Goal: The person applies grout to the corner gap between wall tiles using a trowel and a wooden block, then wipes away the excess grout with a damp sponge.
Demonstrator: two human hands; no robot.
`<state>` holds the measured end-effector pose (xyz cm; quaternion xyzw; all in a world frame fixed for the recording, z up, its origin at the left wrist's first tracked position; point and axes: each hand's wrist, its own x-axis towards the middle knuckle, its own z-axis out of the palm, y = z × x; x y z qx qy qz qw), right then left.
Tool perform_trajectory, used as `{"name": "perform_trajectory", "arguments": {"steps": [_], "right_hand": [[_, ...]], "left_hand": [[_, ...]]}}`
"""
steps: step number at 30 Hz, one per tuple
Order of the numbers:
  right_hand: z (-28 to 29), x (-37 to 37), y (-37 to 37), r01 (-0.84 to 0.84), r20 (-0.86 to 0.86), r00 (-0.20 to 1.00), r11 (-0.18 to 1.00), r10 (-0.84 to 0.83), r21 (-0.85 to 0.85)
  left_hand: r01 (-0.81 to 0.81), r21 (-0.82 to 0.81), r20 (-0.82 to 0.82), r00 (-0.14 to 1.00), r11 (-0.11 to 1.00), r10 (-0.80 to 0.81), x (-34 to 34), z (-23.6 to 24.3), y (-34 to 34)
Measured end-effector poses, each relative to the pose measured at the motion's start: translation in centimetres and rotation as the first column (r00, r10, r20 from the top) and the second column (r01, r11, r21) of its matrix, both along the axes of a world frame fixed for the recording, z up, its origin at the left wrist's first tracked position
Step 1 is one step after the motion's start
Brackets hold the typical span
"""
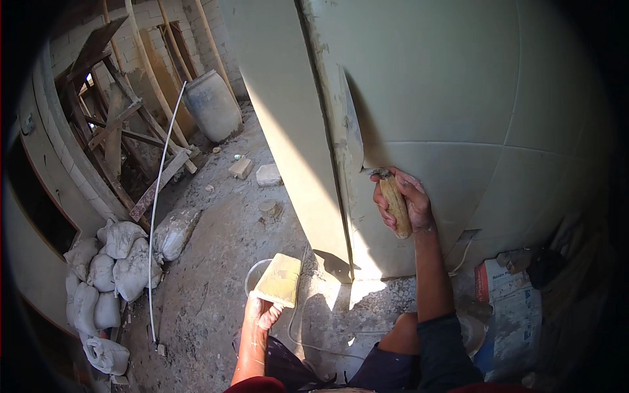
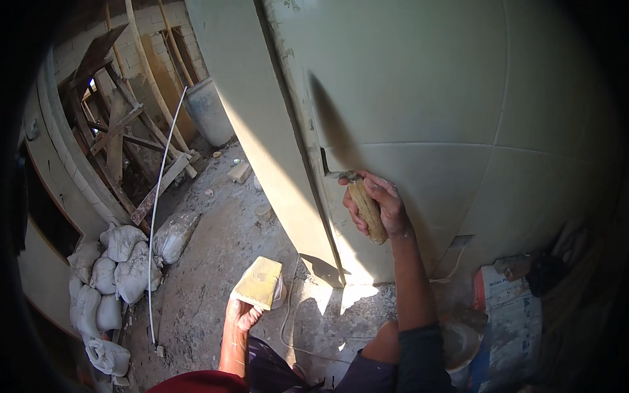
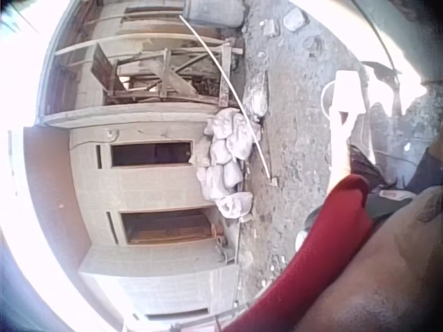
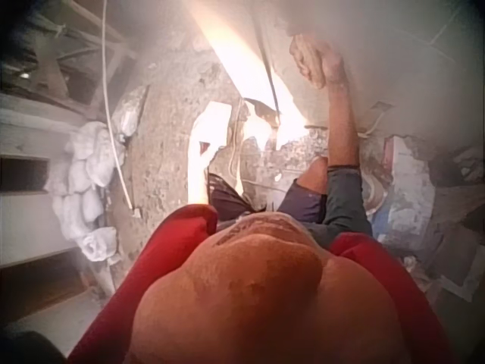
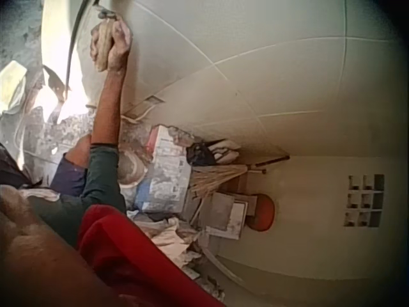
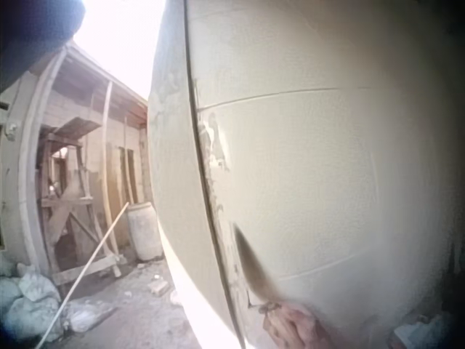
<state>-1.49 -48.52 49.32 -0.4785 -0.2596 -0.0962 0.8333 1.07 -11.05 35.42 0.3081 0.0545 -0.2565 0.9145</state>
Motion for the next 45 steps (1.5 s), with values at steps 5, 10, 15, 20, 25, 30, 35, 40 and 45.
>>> {"name": "perform_trajectory", "arguments": {"steps": [5,10,15,20,25,30,35,40,45], "right_hand": [[0.2,2.3,1.3,0.138,0.006,0.990,0.974,-0.139,-0.178],[-2.7,0.9,1.3,-0.024,-0.020,1.000,0.995,0.022,-0.099],[-2.2,-0.1,0.3,0.032,-0.077,0.996,0.999,-0.035,-0.039],[-1.5,1.7,1.5,0.128,-0.053,0.988,0.970,-0.142,-0.204],[-5.0,0.1,1.3,-0.020,-0.074,0.997,0.992,0.011,-0.122],[-5.5,0.3,0.7,0.018,-0.107,0.994,0.998,-0.024,-0.055],[-5.7,1.8,1.8,0.108,-0.049,0.992,0.973,-0.120,-0.202],[-8.2,-0.2,0.5,-0.063,-0.138,0.989,0.996,0.054,-0.059],[-8.4,0.6,0.2,0.008,-0.129,0.991,0.999,-0.014,-0.051]], "left_hand": [[0.007,0.028,0.030,1.000,1.000,-0.007,0.0,-0.1,-0.2],[-0.014,0.034,0.031,0.999,0.999,0.013,-0.7,0.5,0.0],[-0.076,0.064,0.020,0.997,0.995,0.075,-1.1,0.9,-0.1],[-0.059,0.023,-0.016,0.998,0.998,0.059,-1.3,0.1,-0.3],[-0.062,0.065,0.031,0.998,0.996,0.060,-1.7,-0.5,0.7],[-0.086,0.085,-0.009,0.996,0.993,0.087,-2.2,-0.6,1.4],[-0.096,0.119,0.002,0.995,0.988,0.096,-2.8,-0.5,1.9],[-0.112,0.104,-0.018,0.993,0.988,0.115,-2.9,-0.3,2.8],[-0.117,0.127,-0.050,0.991,0.985,0.124,-2.9,-0.4,2.7]]}}
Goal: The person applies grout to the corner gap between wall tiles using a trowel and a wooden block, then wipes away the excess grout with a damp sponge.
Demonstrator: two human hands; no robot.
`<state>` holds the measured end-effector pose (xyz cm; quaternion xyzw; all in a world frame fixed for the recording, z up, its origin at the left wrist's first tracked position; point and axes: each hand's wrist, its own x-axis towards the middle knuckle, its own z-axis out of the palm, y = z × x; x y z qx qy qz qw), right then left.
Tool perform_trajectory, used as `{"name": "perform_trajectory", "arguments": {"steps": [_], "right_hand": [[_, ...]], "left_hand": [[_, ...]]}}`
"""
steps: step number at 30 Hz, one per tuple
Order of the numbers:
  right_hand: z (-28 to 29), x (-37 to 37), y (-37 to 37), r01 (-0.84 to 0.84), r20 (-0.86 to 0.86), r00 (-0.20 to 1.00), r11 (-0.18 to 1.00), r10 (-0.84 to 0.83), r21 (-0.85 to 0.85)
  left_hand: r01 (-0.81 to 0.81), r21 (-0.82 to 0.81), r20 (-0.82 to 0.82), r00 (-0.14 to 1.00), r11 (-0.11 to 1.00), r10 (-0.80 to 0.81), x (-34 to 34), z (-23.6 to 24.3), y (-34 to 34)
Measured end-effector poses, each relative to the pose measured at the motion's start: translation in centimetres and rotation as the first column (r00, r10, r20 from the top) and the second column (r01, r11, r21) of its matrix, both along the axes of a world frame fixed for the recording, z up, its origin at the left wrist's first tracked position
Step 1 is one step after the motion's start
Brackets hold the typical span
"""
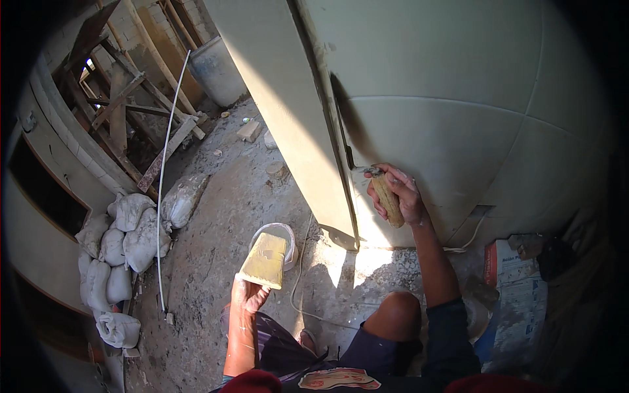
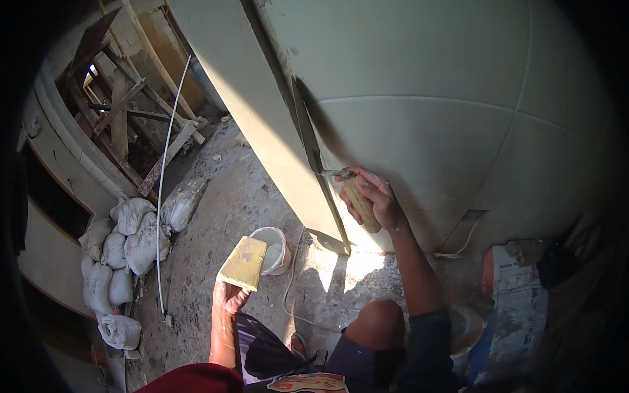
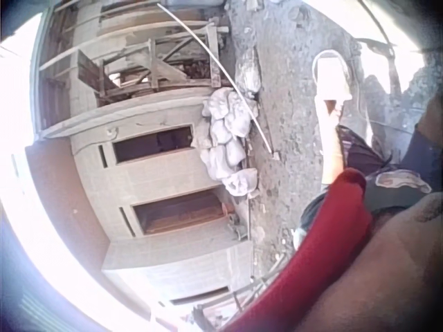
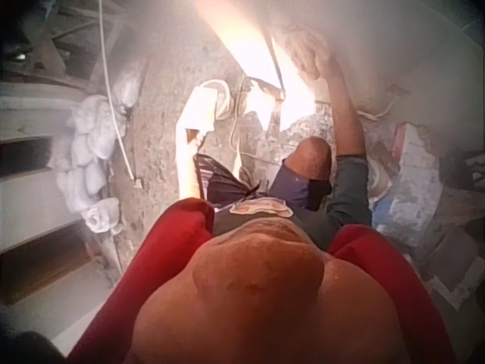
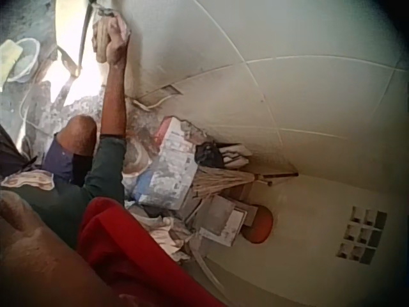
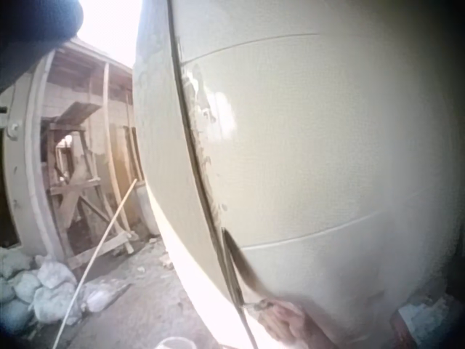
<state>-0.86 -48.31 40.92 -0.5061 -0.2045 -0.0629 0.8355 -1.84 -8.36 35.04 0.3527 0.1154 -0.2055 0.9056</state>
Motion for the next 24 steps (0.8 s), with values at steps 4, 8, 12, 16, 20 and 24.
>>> {"name": "perform_trajectory", "arguments": {"steps": [4,8,12,16,20,24], "right_hand": [[-0.5,0.7,1.0,0.034,0.033,0.999,0.992,-0.031,-0.119],[-2.1,-0.9,0.3,-0.092,-0.009,0.996,0.996,0.092,0.001],[-1.1,-1.6,-0.3,-0.089,-0.017,0.996,0.991,0.091,0.095],[5.9,-0.4,0.0,-0.103,0.113,0.989,0.993,0.096,0.055],[15.3,0.3,0.2,0.018,0.202,0.979,0.999,-0.010,-0.035],[22.0,1.6,1.7,0.192,0.309,0.941,0.968,-0.134,-0.164]], "left_hand": [[0.007,0.001,-0.002,1.000,1.000,-0.007,-0.3,0.1,-0.1],[-0.006,0.002,-0.005,1.000,1.000,0.006,-0.7,0.4,-0.1],[-0.013,-0.010,-0.008,1.000,1.000,0.013,-0.7,0.6,-0.5],[-0.010,-0.022,0.022,1.000,1.000,0.011,-0.4,0.9,-1.2],[0.016,-0.039,0.064,0.998,0.999,-0.014,0.1,1.1,-1.7],[0.047,-0.123,0.072,0.997,0.991,-0.038,0.6,1.0,-2.1]]}}
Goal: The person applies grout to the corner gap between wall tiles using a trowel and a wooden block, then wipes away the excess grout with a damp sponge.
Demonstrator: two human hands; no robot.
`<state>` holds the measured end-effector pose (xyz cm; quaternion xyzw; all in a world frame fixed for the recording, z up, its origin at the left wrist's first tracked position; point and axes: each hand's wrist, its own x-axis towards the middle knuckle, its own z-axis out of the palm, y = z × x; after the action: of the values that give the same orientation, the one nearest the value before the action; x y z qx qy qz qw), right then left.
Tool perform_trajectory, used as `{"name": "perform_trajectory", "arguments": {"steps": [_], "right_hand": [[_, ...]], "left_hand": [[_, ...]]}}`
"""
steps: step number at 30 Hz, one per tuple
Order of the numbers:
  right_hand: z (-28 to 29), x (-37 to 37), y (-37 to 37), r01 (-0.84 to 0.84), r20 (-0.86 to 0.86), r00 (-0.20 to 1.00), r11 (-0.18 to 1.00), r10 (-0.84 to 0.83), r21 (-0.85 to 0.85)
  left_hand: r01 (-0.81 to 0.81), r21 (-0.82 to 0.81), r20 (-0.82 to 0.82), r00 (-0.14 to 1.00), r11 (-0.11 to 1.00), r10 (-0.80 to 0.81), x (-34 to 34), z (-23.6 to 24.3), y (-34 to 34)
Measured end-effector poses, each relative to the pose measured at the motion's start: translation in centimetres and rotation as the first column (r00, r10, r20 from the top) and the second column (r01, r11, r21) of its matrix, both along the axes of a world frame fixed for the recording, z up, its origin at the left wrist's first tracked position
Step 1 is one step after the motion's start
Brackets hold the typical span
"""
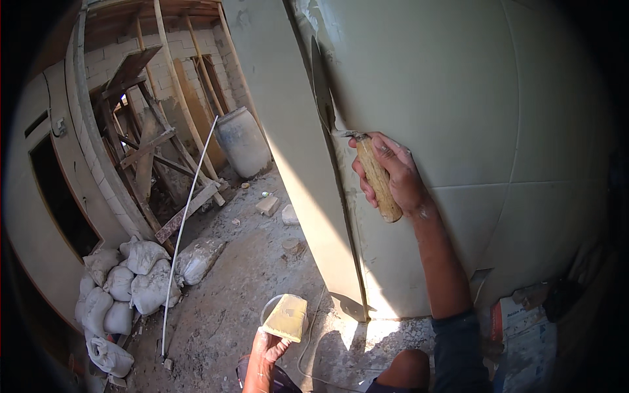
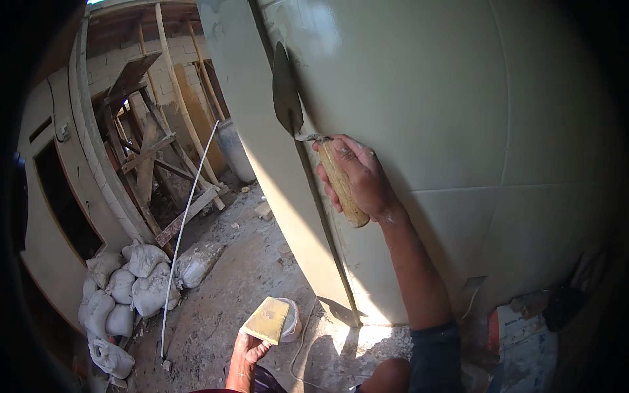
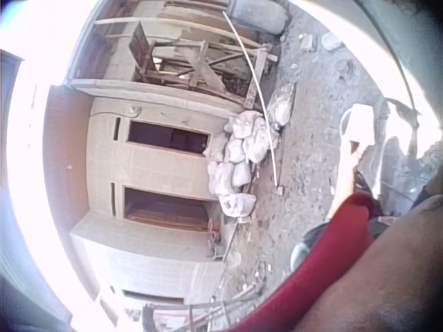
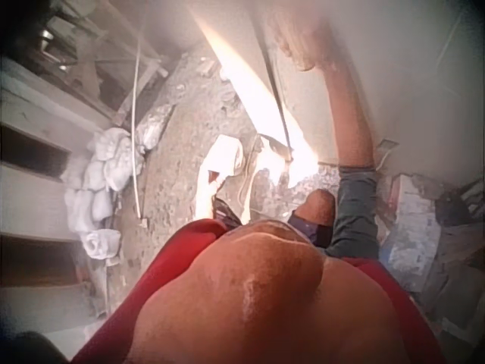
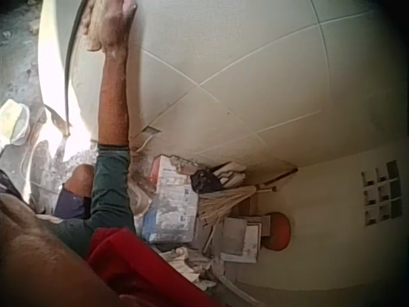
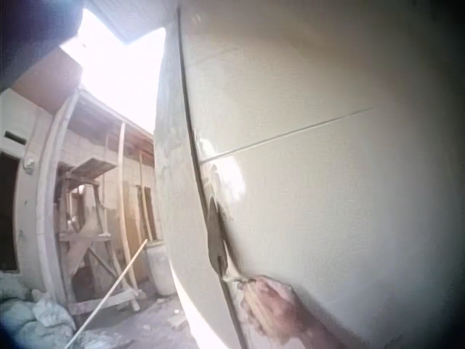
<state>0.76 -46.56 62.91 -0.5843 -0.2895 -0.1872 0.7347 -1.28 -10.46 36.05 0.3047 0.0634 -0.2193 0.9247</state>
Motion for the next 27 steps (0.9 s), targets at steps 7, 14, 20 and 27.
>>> {"name": "perform_trajectory", "arguments": {"steps": [7,14,20,27], "right_hand": [[1.0,-1.4,0.2,-0.038,-0.058,0.998,0.999,0.036,-0.033],[-0.4,0.0,-2.3,-0.122,-0.064,0.990,0.992,0.122,0.009],[-2.2,0.0,-2.5,-0.209,-0.058,0.976,0.978,0.210,0.023],[-2.5,1.0,-2.5,-0.149,-0.083,0.985,0.989,0.151,0.024]], "left_hand": [[-0.033,0.106,0.054,0.998,0.994,0.028,0.3,-0.8,-0.4],[-0.029,0.073,0.058,0.998,0.997,0.024,-0.1,-0.2,-0.1],[-0.052,0.009,0.034,0.998,0.999,0.052,-0.5,0.9,0.0],[-0.043,-0.019,0.029,0.999,0.999,0.044,-0.6,1.2,0.5]]}}
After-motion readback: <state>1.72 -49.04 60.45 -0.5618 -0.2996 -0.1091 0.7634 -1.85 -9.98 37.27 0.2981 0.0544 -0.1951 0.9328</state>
